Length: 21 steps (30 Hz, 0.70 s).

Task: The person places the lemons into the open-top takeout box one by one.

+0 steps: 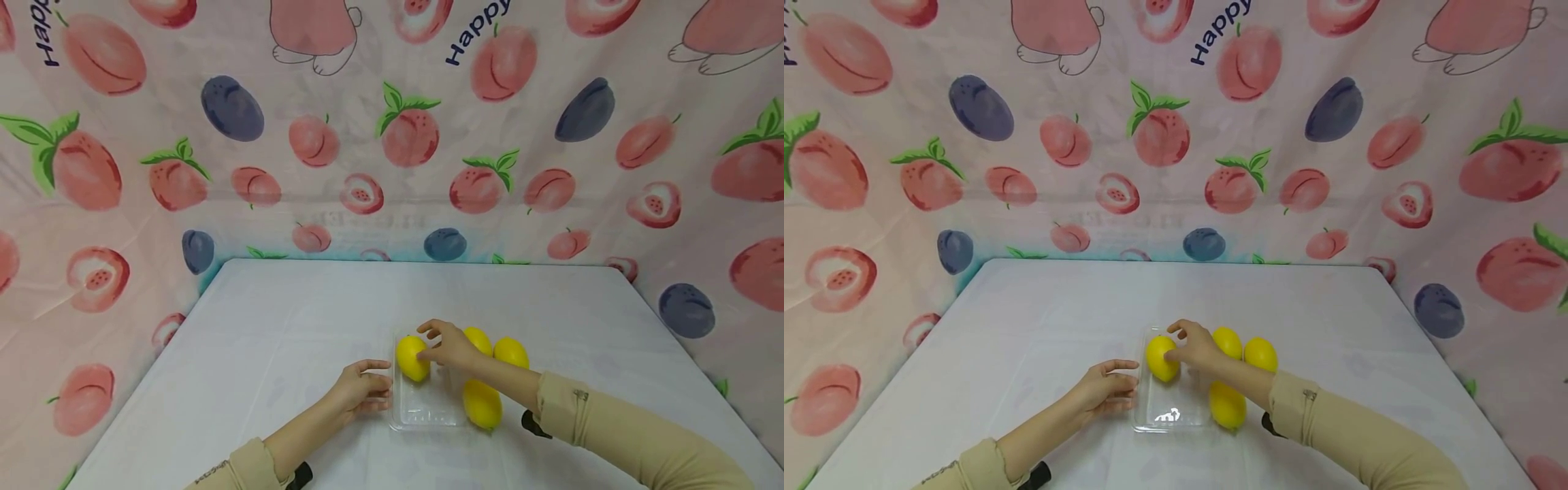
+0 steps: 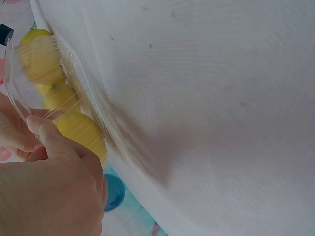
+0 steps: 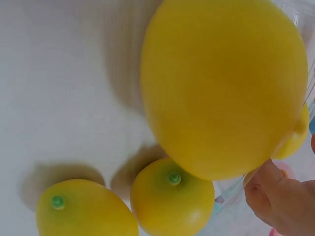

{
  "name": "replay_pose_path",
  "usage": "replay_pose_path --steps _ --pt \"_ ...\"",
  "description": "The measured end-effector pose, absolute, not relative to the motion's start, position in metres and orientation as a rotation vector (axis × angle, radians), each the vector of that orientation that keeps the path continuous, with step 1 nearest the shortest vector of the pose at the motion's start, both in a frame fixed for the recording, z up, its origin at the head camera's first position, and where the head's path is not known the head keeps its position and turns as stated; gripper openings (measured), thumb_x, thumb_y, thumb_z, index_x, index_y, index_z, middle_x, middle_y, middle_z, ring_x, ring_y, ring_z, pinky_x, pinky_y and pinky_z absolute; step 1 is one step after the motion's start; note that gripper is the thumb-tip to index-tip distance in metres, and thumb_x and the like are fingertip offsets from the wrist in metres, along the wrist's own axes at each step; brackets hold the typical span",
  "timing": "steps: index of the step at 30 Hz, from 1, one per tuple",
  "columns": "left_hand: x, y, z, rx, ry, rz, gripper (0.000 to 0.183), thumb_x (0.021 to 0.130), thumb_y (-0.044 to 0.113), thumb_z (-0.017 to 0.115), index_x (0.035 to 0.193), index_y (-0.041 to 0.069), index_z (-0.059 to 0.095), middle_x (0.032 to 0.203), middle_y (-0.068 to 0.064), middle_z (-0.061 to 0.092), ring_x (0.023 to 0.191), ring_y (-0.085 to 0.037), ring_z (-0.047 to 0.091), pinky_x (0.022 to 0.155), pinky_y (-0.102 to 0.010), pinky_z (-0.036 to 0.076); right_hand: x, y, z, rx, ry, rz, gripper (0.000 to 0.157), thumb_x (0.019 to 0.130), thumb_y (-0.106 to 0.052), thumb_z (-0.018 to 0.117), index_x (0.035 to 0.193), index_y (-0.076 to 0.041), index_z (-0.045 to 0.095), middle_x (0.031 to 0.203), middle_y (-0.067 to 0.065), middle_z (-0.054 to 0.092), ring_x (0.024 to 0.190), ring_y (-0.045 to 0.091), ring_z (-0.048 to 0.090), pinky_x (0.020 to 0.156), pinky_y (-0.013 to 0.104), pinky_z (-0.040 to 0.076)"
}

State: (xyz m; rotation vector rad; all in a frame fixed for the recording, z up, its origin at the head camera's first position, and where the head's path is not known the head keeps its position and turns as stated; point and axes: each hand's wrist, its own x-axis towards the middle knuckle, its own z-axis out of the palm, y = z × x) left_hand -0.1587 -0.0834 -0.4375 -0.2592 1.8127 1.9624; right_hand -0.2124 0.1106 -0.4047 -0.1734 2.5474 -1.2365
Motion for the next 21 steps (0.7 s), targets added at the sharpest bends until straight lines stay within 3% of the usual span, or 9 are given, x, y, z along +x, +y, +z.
replay_pose_path --steps 7,21 --pt "-0.158 -0.083 -0.438 -0.266 1.821 1.952 0.044 0.087 0.002 0.061 0.128 -0.002 0.048 0.082 -0.002 0.061 0.067 -0.011 0.059 0.064 -0.027 0.059 -0.209 0.113 -0.401 -0.130 2.536 -1.248 0.045 0.081 -0.012 0.073 0.121 -0.003 0.056 0.118 0.019 0.056 0.086 0.023 0.061 0.074 0.035 0.059" --pt "-0.159 -0.083 -0.439 -0.259 1.818 1.960 0.044 0.087 0.000 0.061 0.129 -0.002 0.048 0.083 -0.002 0.061 0.068 -0.011 0.059 0.064 -0.026 0.059 -0.201 0.135 -0.391 -0.163 2.455 -1.361 0.040 0.084 -0.013 0.070 0.120 0.000 0.057 0.109 0.016 0.058 0.087 0.022 0.058 0.075 0.038 0.059"
